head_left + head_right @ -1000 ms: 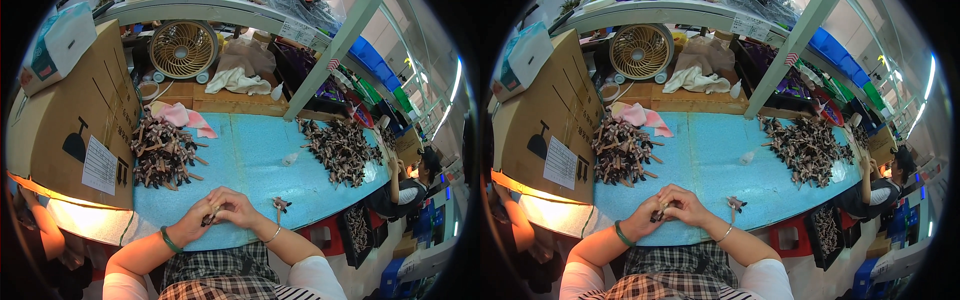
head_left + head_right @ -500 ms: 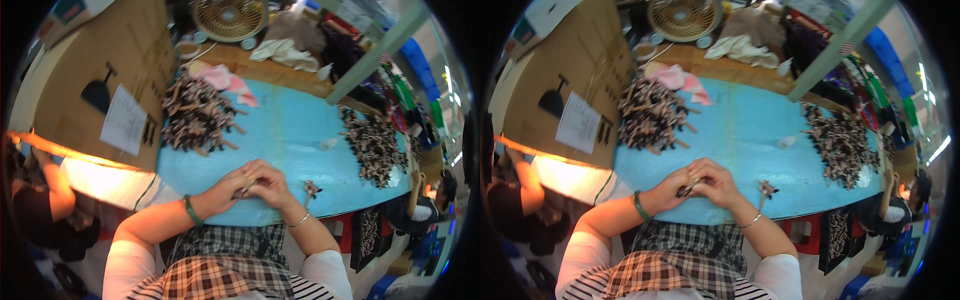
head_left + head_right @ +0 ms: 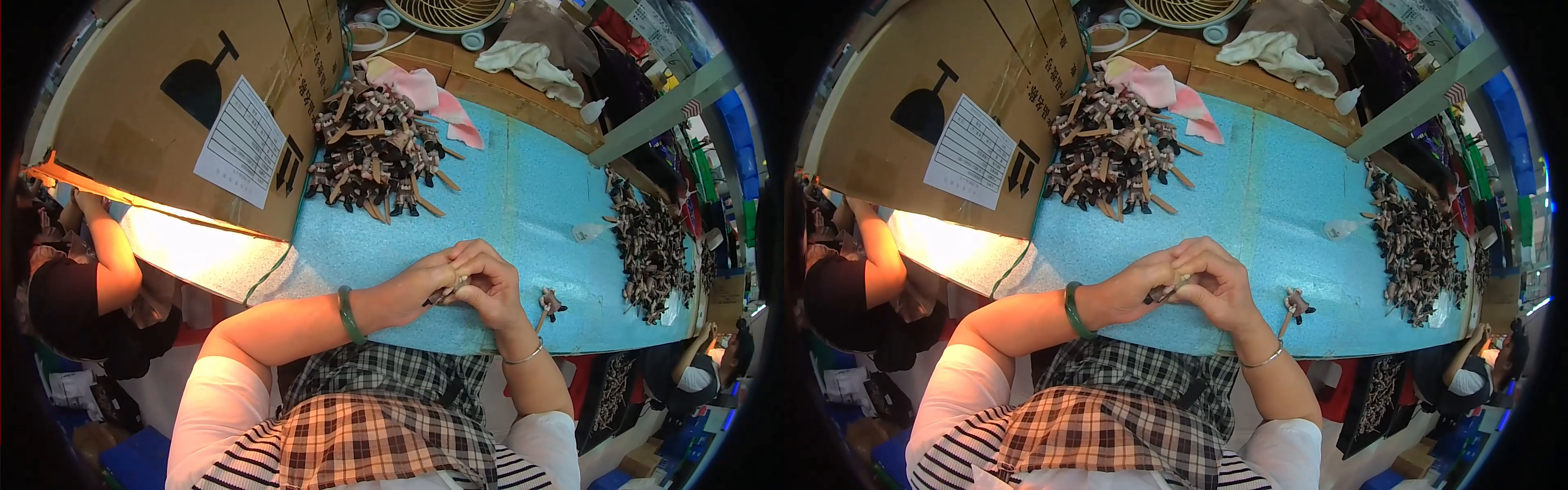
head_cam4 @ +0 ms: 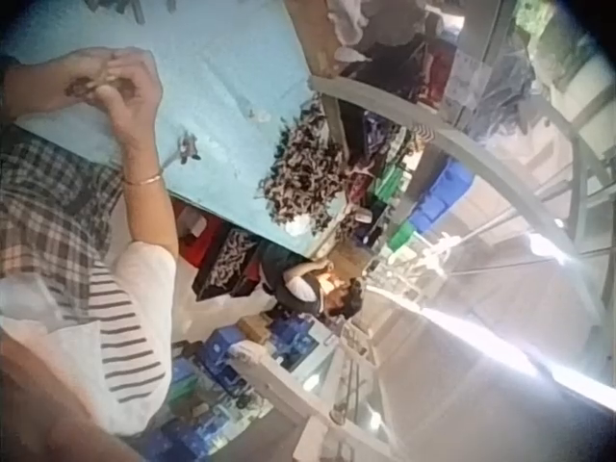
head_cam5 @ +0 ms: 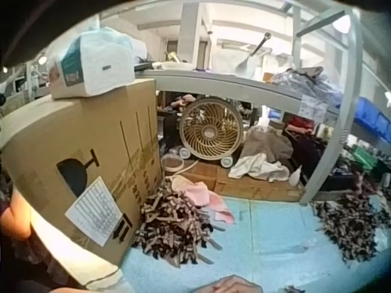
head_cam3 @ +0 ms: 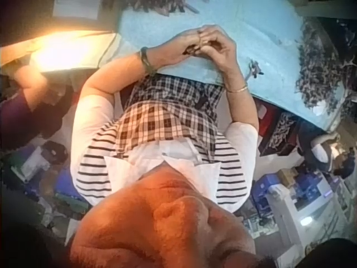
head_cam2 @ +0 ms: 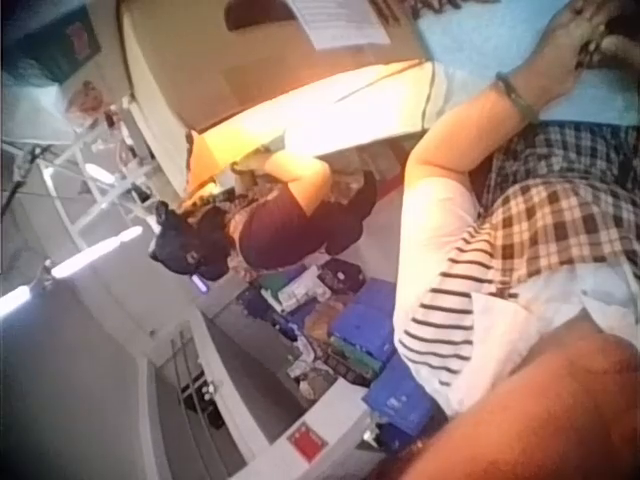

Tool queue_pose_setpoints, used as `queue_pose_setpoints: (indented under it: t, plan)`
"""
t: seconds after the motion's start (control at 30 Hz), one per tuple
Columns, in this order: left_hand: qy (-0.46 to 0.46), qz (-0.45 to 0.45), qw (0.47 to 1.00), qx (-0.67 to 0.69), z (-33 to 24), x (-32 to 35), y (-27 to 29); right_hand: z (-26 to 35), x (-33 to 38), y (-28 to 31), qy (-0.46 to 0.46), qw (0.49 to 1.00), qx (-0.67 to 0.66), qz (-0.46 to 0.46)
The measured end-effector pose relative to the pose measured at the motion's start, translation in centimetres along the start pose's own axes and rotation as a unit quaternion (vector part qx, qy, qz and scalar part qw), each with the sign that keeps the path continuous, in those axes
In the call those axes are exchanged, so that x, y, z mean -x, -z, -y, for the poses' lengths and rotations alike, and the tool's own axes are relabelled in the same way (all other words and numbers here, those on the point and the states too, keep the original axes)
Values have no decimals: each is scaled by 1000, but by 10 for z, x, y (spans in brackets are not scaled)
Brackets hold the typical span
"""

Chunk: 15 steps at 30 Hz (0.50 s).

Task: Assembling small plastic components by applying glue and joining pieces together at a factory workbench.

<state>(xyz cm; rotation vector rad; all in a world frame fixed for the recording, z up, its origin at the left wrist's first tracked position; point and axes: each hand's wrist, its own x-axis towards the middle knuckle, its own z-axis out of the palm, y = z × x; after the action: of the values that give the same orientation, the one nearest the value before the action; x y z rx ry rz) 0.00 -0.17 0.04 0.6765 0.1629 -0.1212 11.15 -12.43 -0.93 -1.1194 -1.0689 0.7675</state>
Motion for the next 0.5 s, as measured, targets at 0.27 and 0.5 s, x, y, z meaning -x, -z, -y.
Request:
queue_pose_setpoints:
  t: [0.27, 0.5]
  plan:
    - [-4, -9, 1000, 6, -4, -2, -4, 4, -4, 2, 6, 1000, 22, -6]
    - [22, -15, 999, 34, -2, -1, 4, 8, -3, 3, -38, 999, -32, -2]
